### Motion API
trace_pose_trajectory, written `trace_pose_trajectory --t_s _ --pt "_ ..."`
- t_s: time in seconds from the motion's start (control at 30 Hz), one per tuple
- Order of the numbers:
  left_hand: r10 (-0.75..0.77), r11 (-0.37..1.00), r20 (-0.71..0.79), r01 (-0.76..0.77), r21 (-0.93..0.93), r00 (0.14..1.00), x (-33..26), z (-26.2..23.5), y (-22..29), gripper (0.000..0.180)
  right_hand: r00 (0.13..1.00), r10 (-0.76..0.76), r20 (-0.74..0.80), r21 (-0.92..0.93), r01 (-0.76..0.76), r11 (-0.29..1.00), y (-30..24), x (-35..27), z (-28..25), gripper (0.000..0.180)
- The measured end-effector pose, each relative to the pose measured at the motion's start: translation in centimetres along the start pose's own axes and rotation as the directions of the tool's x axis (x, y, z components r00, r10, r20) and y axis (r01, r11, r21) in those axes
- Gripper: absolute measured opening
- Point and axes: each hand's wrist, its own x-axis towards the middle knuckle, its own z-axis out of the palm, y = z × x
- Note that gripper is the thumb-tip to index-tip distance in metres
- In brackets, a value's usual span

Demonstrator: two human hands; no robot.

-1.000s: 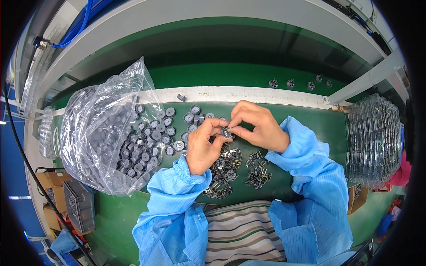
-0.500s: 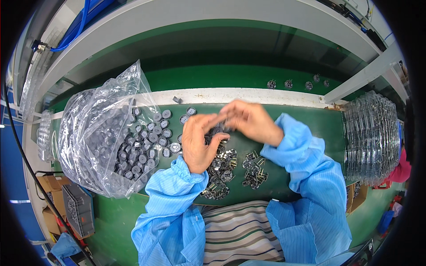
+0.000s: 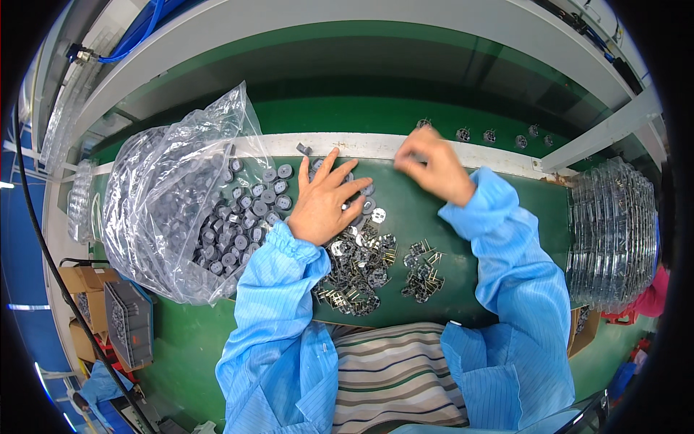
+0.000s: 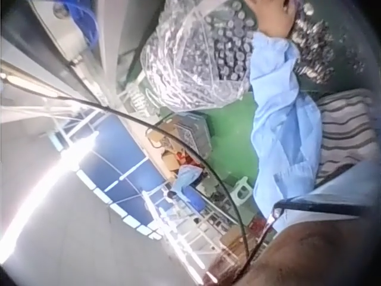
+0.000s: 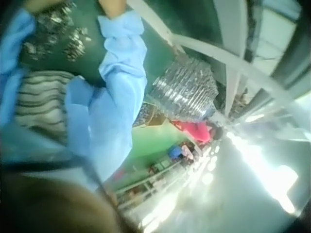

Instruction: The person inserts small metal pins into plastic housings by hand, one by one, at an assembly line.

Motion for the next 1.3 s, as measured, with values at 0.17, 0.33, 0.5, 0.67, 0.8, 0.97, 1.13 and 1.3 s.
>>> trace_pose_trajectory --t_s 0.17,0.33,0.5,0.67,0.8,0.97,1.13,1.3 --pt "-0.038 0.997 -0.14 0.046 0.054 0.989 0.1 0.8 -3.1 0.033 0.949 -0.119 0.29 0.133 0.083 0.988 -3.2 -2.1 3.6 0.023" --pt "-0.037 0.985 -0.223 0.073 0.156 0.974 -0.3 0.2 -3.5 0.039 0.951 -0.143 0.272 0.114 0.116 0.987 -3.1 -2.8 4.4 0.018" --pt "0.075 0.96 -0.048 -0.085 -0.265 0.996 0.1 -3.4 0.7 0.038 0.964 -0.109 0.243 0.137 0.077 0.988 -2.3 -2.8 4.1 0.016" --pt "0.045 0.973 0.104 -0.02 -0.232 0.994 -0.8 -1.8 -0.7 0.03 0.971 -0.057 0.233 0.142 0.024 0.99 -2.4 -2.6 4.3 0.014" --pt "0.03 0.971 -0.015 -0.033 -0.237 0.999 -0.5 -1.1 -0.8 0.029 0.969 -0.08 0.234 0.099 0.058 0.993 -2.2 -2.6 4.3 0.016" --pt "-0.31 0.754 -0.078 0.195 -0.627 0.947 0.0 -0.5 -0.6 0.029 0.951 -0.124 0.285 0.202 0.067 0.977 -1.7 -2.5 4.1 0.015" --pt "-0.392 -0.332 0.316 0.187 -0.925 0.864 0.2 -3.2 1.0 0.036 0.974 0.093 0.205 0.088 -0.113 0.99 -1.1 -2.4 3.2 0.015" --pt "-0.4 0.113 0.204 0.269 -0.957 0.894 -0.1 -1.0 1.0 0.041 0.915 0.324 0.238 0.229 -0.378 0.897 -2.6 -1.1 1.8 0.01"
